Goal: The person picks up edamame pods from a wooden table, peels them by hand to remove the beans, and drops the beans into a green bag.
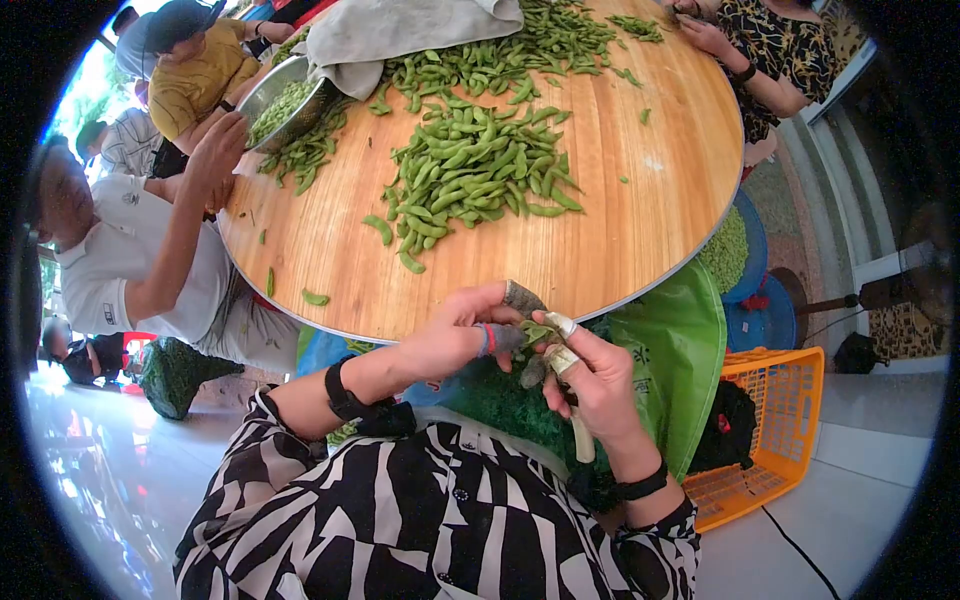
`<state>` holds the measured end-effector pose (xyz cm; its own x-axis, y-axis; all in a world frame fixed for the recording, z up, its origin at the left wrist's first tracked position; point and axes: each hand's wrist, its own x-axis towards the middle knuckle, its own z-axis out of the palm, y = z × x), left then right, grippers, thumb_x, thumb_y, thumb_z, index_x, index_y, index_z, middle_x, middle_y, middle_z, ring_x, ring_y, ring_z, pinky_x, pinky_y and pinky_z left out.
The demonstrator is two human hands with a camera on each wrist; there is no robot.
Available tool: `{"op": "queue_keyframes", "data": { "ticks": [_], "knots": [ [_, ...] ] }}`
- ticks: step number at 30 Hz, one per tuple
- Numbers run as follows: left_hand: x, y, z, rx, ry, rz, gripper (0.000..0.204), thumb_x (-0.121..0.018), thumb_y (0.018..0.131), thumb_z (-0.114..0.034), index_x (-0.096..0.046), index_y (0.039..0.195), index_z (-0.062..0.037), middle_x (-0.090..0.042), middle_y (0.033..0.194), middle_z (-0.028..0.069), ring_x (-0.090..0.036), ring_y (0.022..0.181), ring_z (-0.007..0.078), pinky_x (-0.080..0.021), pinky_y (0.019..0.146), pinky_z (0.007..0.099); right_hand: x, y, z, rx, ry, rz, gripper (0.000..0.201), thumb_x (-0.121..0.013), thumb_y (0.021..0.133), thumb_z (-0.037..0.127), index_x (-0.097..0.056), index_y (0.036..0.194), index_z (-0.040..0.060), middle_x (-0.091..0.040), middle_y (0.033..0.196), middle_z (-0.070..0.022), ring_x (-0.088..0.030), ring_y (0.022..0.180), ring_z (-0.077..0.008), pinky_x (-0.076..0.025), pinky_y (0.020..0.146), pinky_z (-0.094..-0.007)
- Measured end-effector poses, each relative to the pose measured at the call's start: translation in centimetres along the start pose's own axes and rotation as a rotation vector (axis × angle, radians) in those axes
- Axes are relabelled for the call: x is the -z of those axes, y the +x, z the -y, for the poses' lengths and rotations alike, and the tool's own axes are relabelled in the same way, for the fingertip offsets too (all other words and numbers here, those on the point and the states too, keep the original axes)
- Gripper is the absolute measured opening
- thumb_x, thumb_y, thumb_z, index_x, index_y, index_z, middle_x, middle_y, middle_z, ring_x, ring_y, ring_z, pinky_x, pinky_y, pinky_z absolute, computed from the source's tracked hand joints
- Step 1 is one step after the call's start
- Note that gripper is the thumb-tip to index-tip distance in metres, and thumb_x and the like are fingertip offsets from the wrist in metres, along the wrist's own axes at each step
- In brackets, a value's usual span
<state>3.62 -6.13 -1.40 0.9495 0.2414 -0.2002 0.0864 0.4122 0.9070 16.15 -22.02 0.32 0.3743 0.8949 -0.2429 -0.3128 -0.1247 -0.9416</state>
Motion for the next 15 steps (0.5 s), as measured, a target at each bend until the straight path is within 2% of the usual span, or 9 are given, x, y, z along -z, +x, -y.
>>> {"op": "queue_keyframes", "data": {
  "ticks": [4, 7, 9, 11, 12, 13, 14, 15],
  "knots": [
    [0.8, -0.6, -0.5, 0.095, -0.157, -0.035, 0.031, -0.048, 0.084, 0.007, -0.058, 0.112, -0.0014, -0.064, 0.099, 0.0074, -0.061, 0.08, 0.0125, -0.05, 0.061, 0.0252, -0.2, 0.1, 0.0, 0.001, -0.02, 0.029, 0.035, -0.046, 0.094, 0.002, -0.055, 0.128, -0.0005, -0.062, 0.087, -0.0041, -0.051, 0.048, -0.0061, -0.036, 0.039, -0.0188],
    [1.2, -1.8, -0.4, 0.064, -0.085, -0.008, 0.026, -0.056, 0.09, -0.001, -0.057, 0.116, 0.0001, -0.064, 0.1, 0.0054, -0.061, 0.087, 0.0124, -0.051, 0.067, 0.0261, -1.2, 0.4, 0.3, -0.012, -0.012, 0.066, 0.037, -0.046, 0.094, 0.003, -0.052, 0.13, -0.0012, -0.061, 0.081, -0.0045, -0.05, 0.047, -0.006, -0.036, 0.04, -0.0191],
    [2.2, -3.5, -0.7, -0.209, 0.3, -0.246, 0.025, -0.052, 0.082, 0.005, -0.061, 0.104, -0.0009, -0.065, 0.092, 0.0079, -0.064, 0.074, 0.0212, -0.051, 0.065, 0.0317, -1.5, 0.6, -0.1, -0.004, 0.024, 0.063, 0.036, -0.044, 0.094, 0.005, -0.053, 0.129, -0.0025, -0.06, 0.074, -0.0046, -0.048, 0.046, -0.0062, -0.034, 0.04, -0.0191],
    [5.1, -6.2, -2.4, -0.42, 0.883, -0.431, 0.025, -0.054, 0.078, 0.005, -0.061, 0.1, -0.0009, -0.064, 0.089, 0.0152, -0.064, 0.078, 0.0284, -0.051, 0.068, 0.0344, -1.2, 1.0, -0.5, -0.012, 0.066, 0.061, 0.035, -0.043, 0.095, 0.007, -0.053, 0.127, -0.0031, -0.058, 0.071, -0.0044, -0.047, 0.045, -0.0063, -0.033, 0.04, -0.0192],
    [6.4, -7.7, -3.1, -0.25, 0.957, -0.554, 0.025, -0.055, 0.071, 0.006, -0.06, 0.095, -0.0006, -0.06, 0.084, 0.0196, -0.062, 0.078, 0.0343, -0.05, 0.068, 0.0382, -1.0, 1.1, -0.7, -0.024, 0.108, 0.047, 0.035, -0.042, 0.095, 0.008, -0.054, 0.125, -0.0038, -0.057, 0.068, -0.0042, -0.046, 0.045, -0.0063, -0.033, 0.039, -0.0194],
    [7.9, -8.7, -4.0, -0.209, 1.158, -0.619, 0.024, -0.057, 0.068, 0.006, -0.06, 0.091, -0.0007, -0.06, 0.088, 0.0174, -0.059, 0.086, 0.0358, -0.049, 0.075, 0.0414, -0.8, 1.2, -0.9, -0.033, 0.102, 0.037, 0.034, -0.041, 0.095, 0.009, -0.055, 0.123, -0.0047, -0.057, 0.068, -0.0044, -0.045, 0.044, -0.0065, -0.032, 0.039, -0.0199],
    [9.0, -9.7, -4.5, -0.209, 1.164, -0.625, 0.024, -0.057, 0.068, 0.006, -0.06, 0.091, -0.0008, -0.06, 0.088, 0.0174, -0.059, 0.086, 0.0358, -0.049, 0.075, 0.0414, -0.8, 1.4, -1.0, -0.031, 0.106, 0.044, 0.034, -0.041, 0.095, 0.009, -0.055, 0.123, -0.0047, -0.057, 0.068, -0.0044, -0.045, 0.044, -0.0065, -0.032, 0.039, -0.0199],
    [10.0, -10.4, -4.9, -0.213, 1.508, -0.704, 0.028, -0.058, 0.066, 0.007, -0.06, 0.094, -0.0016, -0.06, 0.095, 0.0165, -0.058, 0.091, 0.0356, -0.048, 0.077, 0.0402, -0.9, 1.5, -1.1, -0.037, 0.117, 0.061, 0.034, -0.042, 0.095, 0.008, -0.055, 0.123, -0.005, -0.057, 0.069, -0.0045, -0.045, 0.045, -0.0065, -0.033, 0.039, -0.0201]
  ]
}}
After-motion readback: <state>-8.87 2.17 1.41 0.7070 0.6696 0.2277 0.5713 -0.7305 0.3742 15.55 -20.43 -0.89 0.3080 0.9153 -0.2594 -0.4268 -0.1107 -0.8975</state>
